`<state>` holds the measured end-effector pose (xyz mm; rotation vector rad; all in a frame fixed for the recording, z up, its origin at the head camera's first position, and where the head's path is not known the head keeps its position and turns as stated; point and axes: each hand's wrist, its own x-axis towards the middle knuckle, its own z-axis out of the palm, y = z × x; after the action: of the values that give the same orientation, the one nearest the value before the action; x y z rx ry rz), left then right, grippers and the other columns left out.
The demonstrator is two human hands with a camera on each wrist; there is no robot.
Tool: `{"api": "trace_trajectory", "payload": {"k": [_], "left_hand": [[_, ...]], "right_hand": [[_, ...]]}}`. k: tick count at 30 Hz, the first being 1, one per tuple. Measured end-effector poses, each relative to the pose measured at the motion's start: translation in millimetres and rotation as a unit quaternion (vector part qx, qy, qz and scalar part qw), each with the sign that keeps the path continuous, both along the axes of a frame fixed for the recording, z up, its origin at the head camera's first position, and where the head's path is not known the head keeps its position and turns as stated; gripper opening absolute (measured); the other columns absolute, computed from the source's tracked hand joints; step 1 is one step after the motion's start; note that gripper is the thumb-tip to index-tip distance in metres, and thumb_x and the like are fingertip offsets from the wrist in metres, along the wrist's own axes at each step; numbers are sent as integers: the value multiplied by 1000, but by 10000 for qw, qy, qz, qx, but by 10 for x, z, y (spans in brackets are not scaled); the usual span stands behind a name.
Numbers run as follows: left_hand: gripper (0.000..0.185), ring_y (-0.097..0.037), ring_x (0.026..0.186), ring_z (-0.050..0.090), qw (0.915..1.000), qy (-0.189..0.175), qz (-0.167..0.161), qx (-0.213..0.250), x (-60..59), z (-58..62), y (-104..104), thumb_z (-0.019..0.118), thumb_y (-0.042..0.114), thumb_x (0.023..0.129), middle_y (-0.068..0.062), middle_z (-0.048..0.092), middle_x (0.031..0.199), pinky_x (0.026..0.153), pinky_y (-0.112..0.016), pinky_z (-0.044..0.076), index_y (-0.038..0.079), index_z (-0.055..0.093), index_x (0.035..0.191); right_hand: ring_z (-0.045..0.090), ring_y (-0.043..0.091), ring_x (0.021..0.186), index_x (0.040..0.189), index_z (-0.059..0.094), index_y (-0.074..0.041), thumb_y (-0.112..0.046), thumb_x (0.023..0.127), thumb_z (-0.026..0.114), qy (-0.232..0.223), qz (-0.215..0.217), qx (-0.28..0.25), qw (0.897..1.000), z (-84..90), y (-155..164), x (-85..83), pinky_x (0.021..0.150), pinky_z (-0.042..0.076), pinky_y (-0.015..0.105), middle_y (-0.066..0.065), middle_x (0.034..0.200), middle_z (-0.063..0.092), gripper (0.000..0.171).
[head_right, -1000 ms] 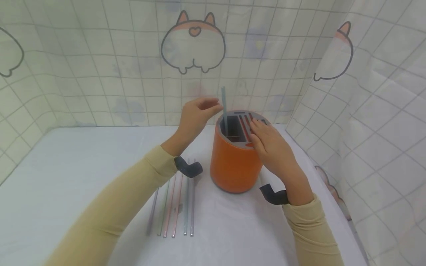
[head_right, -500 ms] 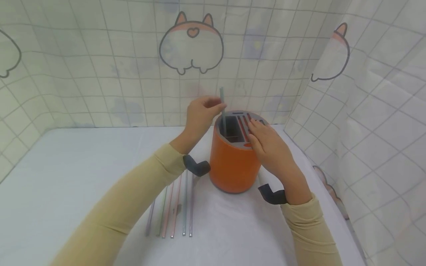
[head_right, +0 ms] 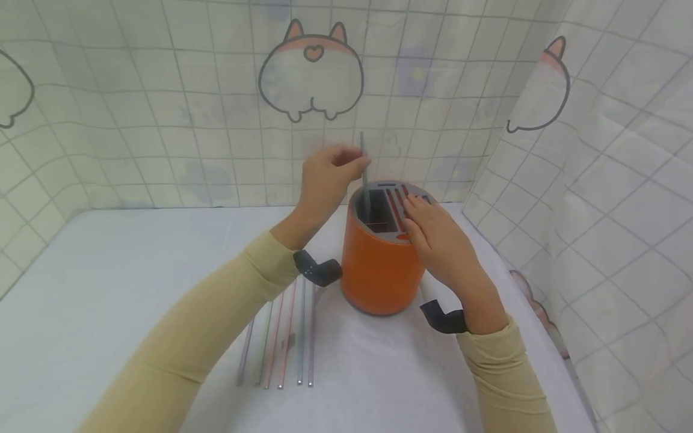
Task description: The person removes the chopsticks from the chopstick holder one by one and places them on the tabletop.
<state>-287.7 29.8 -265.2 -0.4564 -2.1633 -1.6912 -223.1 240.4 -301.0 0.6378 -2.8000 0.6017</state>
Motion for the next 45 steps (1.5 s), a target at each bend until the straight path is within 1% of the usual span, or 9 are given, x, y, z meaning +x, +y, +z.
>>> {"api": "trace_trajectory", "payload": {"k": [6, 12, 17, 22, 27, 30, 36, 42, 45], "left_hand": [[18, -15, 87, 68, 9971, 249, -441, 574, 142, 239, -76, 69, 17, 94, -11, 74, 97, 77, -19, 57, 3, 73, 104], [17, -21, 88, 72, 9793, 506, -901, 1739, 256, 467, -252, 69, 6, 92, -18, 73, 98, 84, -27, 61, -6, 71, 104], [17, -18, 87, 72, 9642, 633, -882, 2419, 330, 605, -489, 70, 3, 90, -13, 73, 92, 88, -30, 61, -7, 70, 104], [14, -17, 85, 73, 9526, 692, -652, 2892, 375, 637, -797, 69, 1, 90, -8, 73, 88, 88, -31, 61, -6, 69, 102], [10, -21, 85, 72, 9458, 598, -527, 3149, 401, 577, -1126, 73, 2, 88, -8, 73, 87, 90, -33, 60, -2, 71, 97], [11, -23, 86, 72, 9482, 375, -460, 3122, 403, 497, -1339, 75, 5, 87, -9, 73, 88, 90, -33, 60, -2, 71, 95], [9, -19, 86, 73, 9526, -736, -568, 2898, 363, 292, -1666, 77, 8, 86, -6, 75, 86, 86, -28, 61, 2, 73, 92], [11, -12, 88, 73, 9642, -1737, -475, 1947, 314, 30, -1866, 75, 16, 89, 0, 76, 87, 84, -21, 60, 8, 76, 96], [11, -11, 89, 72, 9631, -2183, -567, 1467, 273, -114, -1954, 74, 19, 91, 2, 76, 89, 86, -19, 59, 12, 77, 99]], "right_hand": [[30, 39, 149, 152, 37, -2, -25, 108, 36, 7, -14, -34, 10000, 7, -1, 6, 126, 17, 53, 20, 159, 34, 49], [29, 39, 149, 152, 36, -3, -26, 108, 35, 33, -33, -5, 10000, 5, -15, 4, 126, 16, 52, 19, 160, 33, 50], [28, 38, 150, 153, 34, -4, -27, 108, 34, -87, -87, 36, 9999, 14, -15, 15, 127, 16, 52, 18, 161, 31, 51], [27, 38, 150, 153, 34, -4, -26, 108, 35, -167, -90, 25, 9998, 16, -11, 16, 127, 14, 51, 19, 161, 31, 51], [28, 38, 150, 152, 35, -2, -25, 108, 35, -116, -68, 24, 9999, 12, -13, 2, 127, 15, 51, 20, 160, 33, 50], [28, 39, 150, 153, 35, -3, -25, 107, 36, -110, -58, 40, 9999, 12, -19, -7, 127, 16, 52, 20, 160, 33, 50], [28, 39, 149, 152, 36, -3, -25, 108, 36, -109, -63, 0, 9999, -2, -1, -8, 127, 16, 51, 19, 160, 33, 50], [28, 39, 149, 153, 35, -3, -26, 108, 35, -109, -143, 60, 9998, -7, 26, -6, 127, 16, 52, 19, 160, 32, 51], [27, 40, 149, 153, 34, -3, -26, 108, 35, -128, -159, 72, 9998, 11, 24, -5, 126, 16, 54, 20, 160, 31, 51]]}}
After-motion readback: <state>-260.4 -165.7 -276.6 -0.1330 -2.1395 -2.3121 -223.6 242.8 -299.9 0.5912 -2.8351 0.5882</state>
